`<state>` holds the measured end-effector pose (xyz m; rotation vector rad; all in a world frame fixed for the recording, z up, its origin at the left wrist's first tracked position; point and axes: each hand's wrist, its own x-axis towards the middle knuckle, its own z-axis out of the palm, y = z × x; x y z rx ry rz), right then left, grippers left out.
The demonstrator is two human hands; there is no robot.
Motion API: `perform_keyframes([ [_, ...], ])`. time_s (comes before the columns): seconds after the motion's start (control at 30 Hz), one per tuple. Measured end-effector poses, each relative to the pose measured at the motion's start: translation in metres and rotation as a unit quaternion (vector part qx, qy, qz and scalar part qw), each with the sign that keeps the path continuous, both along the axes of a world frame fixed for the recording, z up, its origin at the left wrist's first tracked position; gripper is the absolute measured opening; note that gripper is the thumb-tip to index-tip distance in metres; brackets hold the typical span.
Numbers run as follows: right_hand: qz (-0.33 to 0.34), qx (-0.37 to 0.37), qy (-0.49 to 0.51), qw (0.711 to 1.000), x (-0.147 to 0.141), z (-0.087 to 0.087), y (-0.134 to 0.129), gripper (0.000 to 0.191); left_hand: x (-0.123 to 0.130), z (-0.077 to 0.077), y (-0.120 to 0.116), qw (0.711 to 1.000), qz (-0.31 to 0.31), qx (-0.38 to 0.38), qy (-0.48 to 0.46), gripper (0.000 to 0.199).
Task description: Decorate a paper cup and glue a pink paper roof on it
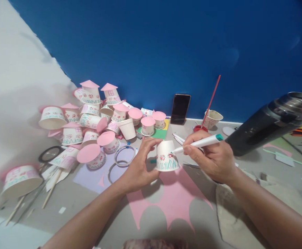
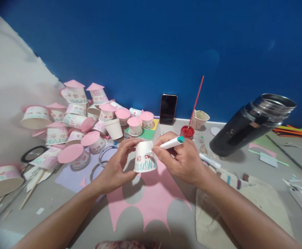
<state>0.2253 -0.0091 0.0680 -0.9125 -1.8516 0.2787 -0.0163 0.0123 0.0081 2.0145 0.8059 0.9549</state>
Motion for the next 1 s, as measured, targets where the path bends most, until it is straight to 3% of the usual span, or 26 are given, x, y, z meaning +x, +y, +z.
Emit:
perform_keyframes([
  [1.0, -0.002, -0.002, -0.025, 1.000, 0.0033, 0.0023, -0.0015, 0.010, 0.0025, -0.0068, 0.0023, 0.993, -0.025, -0.079, -0.088, 0.083],
])
